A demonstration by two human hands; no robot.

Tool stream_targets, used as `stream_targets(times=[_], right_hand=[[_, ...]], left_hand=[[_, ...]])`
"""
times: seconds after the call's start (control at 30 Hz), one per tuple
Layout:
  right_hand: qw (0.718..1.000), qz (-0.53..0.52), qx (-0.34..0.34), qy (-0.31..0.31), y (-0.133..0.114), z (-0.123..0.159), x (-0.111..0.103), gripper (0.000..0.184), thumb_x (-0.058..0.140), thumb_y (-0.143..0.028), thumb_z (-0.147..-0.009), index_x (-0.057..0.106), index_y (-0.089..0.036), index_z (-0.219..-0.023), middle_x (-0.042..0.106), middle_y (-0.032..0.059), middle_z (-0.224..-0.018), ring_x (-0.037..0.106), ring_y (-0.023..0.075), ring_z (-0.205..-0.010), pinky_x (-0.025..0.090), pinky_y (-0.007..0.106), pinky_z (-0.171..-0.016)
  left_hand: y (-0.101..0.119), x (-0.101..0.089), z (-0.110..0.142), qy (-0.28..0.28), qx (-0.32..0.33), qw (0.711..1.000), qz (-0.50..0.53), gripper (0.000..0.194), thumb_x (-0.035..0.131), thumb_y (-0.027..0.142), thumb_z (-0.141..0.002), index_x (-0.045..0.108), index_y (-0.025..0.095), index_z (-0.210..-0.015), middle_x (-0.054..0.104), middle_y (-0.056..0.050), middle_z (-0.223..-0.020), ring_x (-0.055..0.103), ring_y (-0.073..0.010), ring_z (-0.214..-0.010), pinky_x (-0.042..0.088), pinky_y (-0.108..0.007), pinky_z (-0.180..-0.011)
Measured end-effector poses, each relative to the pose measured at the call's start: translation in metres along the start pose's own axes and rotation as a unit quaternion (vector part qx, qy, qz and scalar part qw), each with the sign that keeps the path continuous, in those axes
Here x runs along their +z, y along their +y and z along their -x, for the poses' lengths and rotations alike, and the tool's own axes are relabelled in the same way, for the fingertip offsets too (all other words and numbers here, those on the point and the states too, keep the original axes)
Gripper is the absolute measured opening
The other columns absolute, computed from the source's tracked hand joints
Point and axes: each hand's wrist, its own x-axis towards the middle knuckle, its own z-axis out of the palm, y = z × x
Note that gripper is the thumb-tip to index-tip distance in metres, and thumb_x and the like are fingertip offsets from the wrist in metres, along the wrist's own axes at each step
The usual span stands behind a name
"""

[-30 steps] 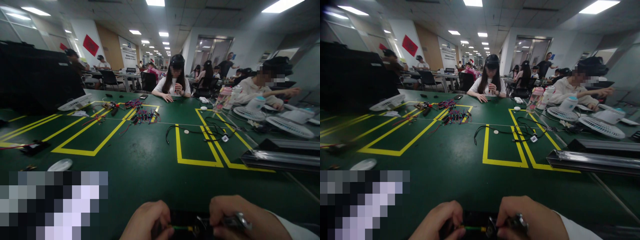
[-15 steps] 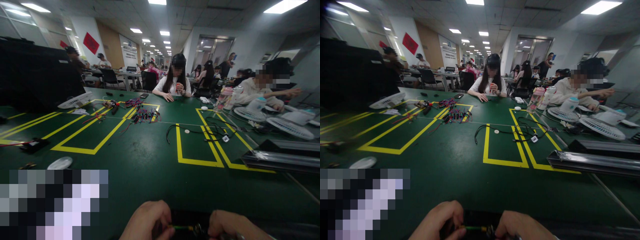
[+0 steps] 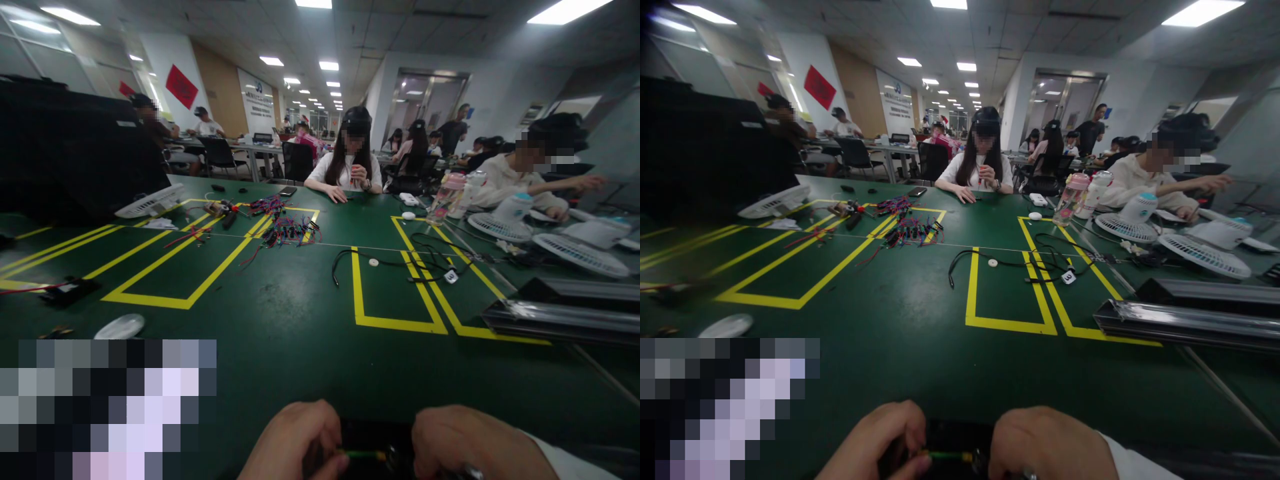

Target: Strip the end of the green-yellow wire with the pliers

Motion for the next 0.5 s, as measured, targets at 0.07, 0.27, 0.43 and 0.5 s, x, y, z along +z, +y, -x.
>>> stream_targets(times=[0.07,0.27,0.43,0.5], right_hand=[[1.0,0.001,-0.015,-0.01,0.001,-0.004,-0.004,0.013,0.067,-0.03,-0.086,0.07,-0.025,-0.075,0.068,0.0005,-0.067,0.064,0.0179,-0.067,0.049,0.024,-0.06],[0.995,0.007,-0.082,-0.057,0.018,-0.009,-0.005,0.008,0.064,-0.016,-0.081,0.069,-0.022,-0.078,0.072,0.0033,-0.075,0.067,0.0188,-0.071,0.049,0.025,-0.062],[0.998,0.02,-0.057,-0.011,0.018,0.001,-0.008,0.009,0.059,-0.016,-0.083,0.067,-0.021,-0.085,0.072,0.0042,-0.08,0.068,0.0191,-0.07,0.051,0.026,-0.061],[0.999,0.016,0.018,0.049,0.015,0.009,-0.005,0.007,0.061,-0.017,-0.083,0.065,-0.023,-0.085,0.071,0.0022,-0.079,0.067,0.0192,-0.069,0.052,0.027,-0.061]], left_hand=[[0.0,0.0,0.0,-0.004,-0.001,1.0,0.006,0.013,0.064,0.009,-0.078,0.056,0.02,-0.08,0.063,0.002,-0.077,0.056,-0.0148,-0.07,0.041,-0.021,-0.062],[0.002,-0.001,0.001,0.002,-0.012,1.0,0.003,0.012,0.064,0.01,-0.079,0.056,0.02,-0.08,0.062,0.002,-0.077,0.055,-0.0146,-0.069,0.04,-0.02,-0.06],[0.003,-0.003,0.0,-0.007,-0.013,1.0,-0.001,0.013,0.063,0.008,-0.077,0.057,0.019,-0.079,0.062,0.001,-0.077,0.056,-0.0154,-0.07,0.041,-0.021,-0.063],[0.002,-0.002,0.0,-0.003,-0.012,1.0,-0.007,0.013,0.063,0.008,-0.077,0.056,0.019,-0.079,0.062,0.001,-0.077,0.056,-0.0156,-0.07,0.041,-0.022,-0.064]])
